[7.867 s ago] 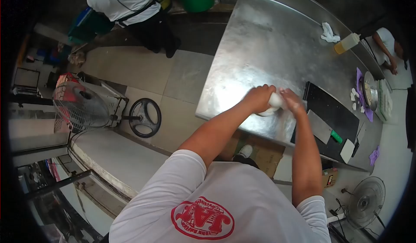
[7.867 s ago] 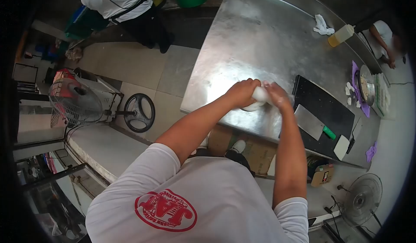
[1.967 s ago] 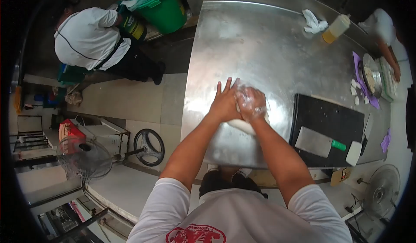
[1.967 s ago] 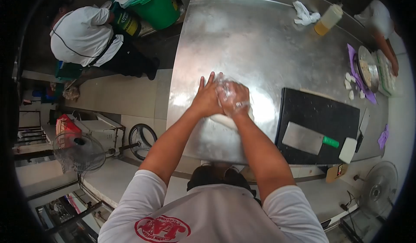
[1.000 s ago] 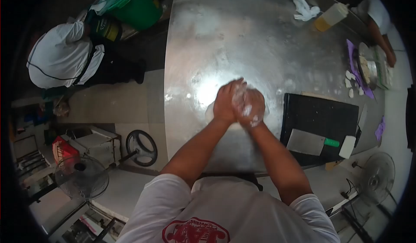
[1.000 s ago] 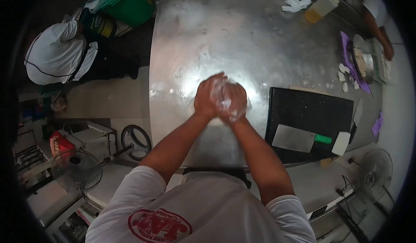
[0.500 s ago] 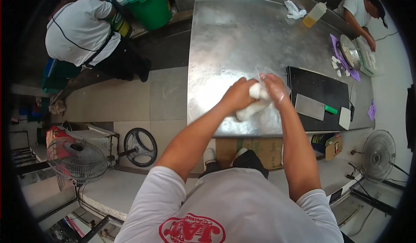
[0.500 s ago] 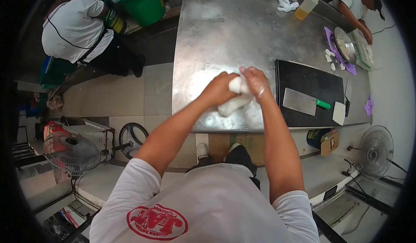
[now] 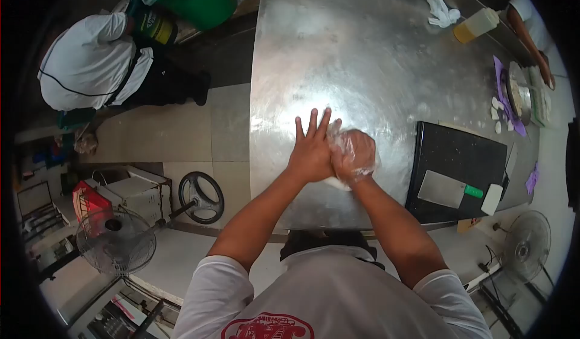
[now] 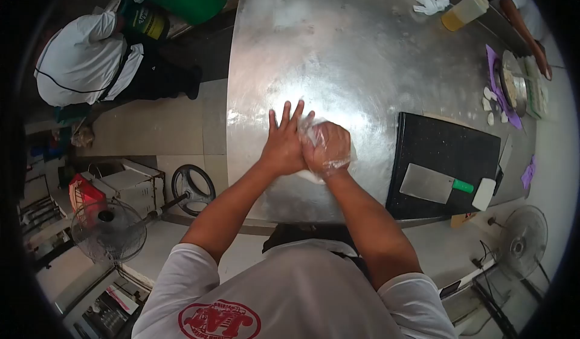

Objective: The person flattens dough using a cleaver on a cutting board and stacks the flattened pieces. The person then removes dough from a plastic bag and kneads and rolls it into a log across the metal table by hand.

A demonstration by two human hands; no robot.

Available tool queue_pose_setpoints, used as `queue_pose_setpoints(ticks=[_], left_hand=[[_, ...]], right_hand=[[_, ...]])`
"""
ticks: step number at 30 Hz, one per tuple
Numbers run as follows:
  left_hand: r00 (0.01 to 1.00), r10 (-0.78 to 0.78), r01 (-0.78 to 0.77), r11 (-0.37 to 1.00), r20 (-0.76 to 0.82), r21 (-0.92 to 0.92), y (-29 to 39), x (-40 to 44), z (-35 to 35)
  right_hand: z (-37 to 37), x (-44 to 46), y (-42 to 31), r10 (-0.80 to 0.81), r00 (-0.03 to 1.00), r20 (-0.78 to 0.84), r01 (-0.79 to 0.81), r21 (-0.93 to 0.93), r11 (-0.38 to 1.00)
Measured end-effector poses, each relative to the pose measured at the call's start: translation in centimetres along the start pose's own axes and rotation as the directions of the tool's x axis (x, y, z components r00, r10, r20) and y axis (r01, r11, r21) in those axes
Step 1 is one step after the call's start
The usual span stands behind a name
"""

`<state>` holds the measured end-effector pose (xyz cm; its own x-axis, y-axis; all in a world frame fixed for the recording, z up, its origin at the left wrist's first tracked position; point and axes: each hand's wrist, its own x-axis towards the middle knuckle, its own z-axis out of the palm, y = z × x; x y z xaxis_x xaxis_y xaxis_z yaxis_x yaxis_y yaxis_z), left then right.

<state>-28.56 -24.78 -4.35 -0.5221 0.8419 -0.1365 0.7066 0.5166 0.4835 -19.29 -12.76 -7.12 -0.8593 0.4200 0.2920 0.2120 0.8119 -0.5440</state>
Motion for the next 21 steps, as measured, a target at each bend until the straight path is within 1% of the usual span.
queue_pose_setpoints(ticks=[3,4,5,7,8,9,10,11,12,13,15,16,17,18,19,20,21], left_hand=[[0.999,-0.013,0.016,0.998,-0.052,0.058,0.3,2.4,-1.5],[0.994,-0.023,0.03,0.997,-0.104,0.073,0.9,2.4,-2.5],[0.992,-0.037,0.049,0.995,-0.123,0.091,0.7,2.5,-2.1],[0.995,-0.048,0.047,0.999,-0.084,-0.014,-0.3,2.0,0.7],[0.98,-0.02,0.031,0.998,-0.198,0.053,1.1,0.7,0.3],[0.978,-0.026,0.04,0.997,-0.207,0.062,2.1,-0.2,-0.5],[0.991,-0.098,0.092,0.994,-0.093,-0.064,3.0,-0.9,-1.3],[0.988,-0.149,0.153,0.971,0.032,-0.184,4.7,-1.6,-2.8],[0.995,-0.077,0.073,0.995,-0.056,-0.073,5.9,-2.0,-3.3],[0.994,-0.093,0.088,0.993,-0.062,-0.075,7.1,-2.2,-3.2],[0.992,-0.128,0.128,0.992,0.005,-0.008,9.2,-1.5,-2.0],[0.997,-0.033,0.034,0.999,-0.07,0.004,9.2,-1.8,-0.1],[0.986,-0.006,0.017,0.998,-0.164,0.066,8.9,-2.4,2.7],[0.978,-0.063,0.069,0.997,-0.199,0.021,9.7,-4.0,4.3],[0.973,-0.096,0.098,0.995,-0.212,-0.003,9.7,-4.8,5.8],[0.966,-0.128,0.125,0.992,-0.224,-0.028,9.7,-5.5,7.3],[0.964,-0.006,0.035,0.994,-0.266,0.105,8.8,-5.4,9.1]], right_hand=[[0.2,2.9,1.4,-0.027,1.0,0.005,0.027,0.064,0.998],[0.4,3.8,1.4,-0.059,0.998,-0.004,0.059,-0.019,0.998],[0.7,4.4,1.5,-0.069,0.998,-0.014,0.068,-0.061,0.996],[0.3,4.5,1.1,-0.04,0.996,0.074,0.049,-0.127,0.991],[0.0,3.9,1.2,-0.045,0.996,0.075,0.053,-0.115,0.992],[-0.2,3.5,1.4,-0.046,0.993,0.105,0.051,-0.051,0.997],[-0.6,2.9,1.6,-0.047,0.989,0.139,0.046,0.011,0.999],[-2.2,2.3,1.4,-0.052,0.989,0.138,0.051,0.016,0.999],[-4.5,1.7,0.9,0.062,0.963,0.262,-0.159,0.368,0.916],[-6.0,0.8,0.5,0.111,0.899,0.424,-0.381,0.63,0.677],[-6.3,-1.3,1.1,0.11,0.88,0.462,-0.402,0.6,0.691],[-6.3,-2.7,1.3,0.118,0.949,0.292,-0.269,0.557,0.786],[-6.3,-3.9,1.6,0.101,0.989,0.109,-0.141,0.48,0.866],[-5.8,-5.2,1.6,0.026,0.999,0.036,-0.037,0.354,0.935],[-5.2,-6.3,1.3,-0.058,0.998,-0.028,0.063,0.214,0.975],[-5.2,-6.8,0.9,-0.087,0.996,-0.013,0.088,0.166,0.982],[-4.8,-7.1,1.4,-0.082,0.997,0.001,0.08,0.168,0.982]])
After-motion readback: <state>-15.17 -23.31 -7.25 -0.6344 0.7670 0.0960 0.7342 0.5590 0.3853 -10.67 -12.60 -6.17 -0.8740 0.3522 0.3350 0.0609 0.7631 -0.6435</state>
